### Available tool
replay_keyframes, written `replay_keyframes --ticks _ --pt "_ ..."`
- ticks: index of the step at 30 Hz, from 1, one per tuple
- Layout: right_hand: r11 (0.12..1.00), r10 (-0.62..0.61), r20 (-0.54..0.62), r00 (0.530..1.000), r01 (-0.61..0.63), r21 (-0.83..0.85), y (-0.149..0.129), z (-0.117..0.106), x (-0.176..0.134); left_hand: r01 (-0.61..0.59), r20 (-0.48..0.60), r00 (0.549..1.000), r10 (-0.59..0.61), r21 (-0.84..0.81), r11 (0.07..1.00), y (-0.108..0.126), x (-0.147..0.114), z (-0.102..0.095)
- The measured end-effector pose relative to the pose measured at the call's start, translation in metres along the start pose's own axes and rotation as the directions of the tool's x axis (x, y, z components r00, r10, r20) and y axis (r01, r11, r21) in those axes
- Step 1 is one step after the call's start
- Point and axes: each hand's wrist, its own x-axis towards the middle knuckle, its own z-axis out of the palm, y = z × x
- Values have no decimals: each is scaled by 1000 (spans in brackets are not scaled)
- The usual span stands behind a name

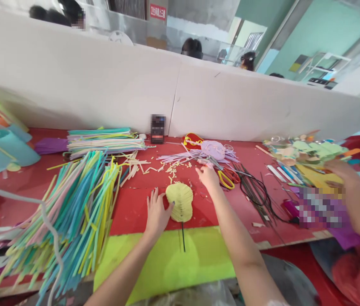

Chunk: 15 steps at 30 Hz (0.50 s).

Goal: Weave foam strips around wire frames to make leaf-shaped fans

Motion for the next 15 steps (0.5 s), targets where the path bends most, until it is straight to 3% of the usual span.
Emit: replay_keyframes --ticks 5,10,13,15 --pt "997 46 77 996 -51 62 -11 21 -55 100 -39 992 -116 -289 952 10 17 2" --pt "915 38 50 998 -55 401 -21 14 -76 210 77 972 -221 -702 680 25 20 -4" --pt "863 44 18 999 -47 503 -23 14 -80 220 105 967 -234 -808 546 21 23 -15" --pt "832 -4 50 999 -24 554 -24 18 -80 225 115 965 -234 -821 525 12 25 -24"
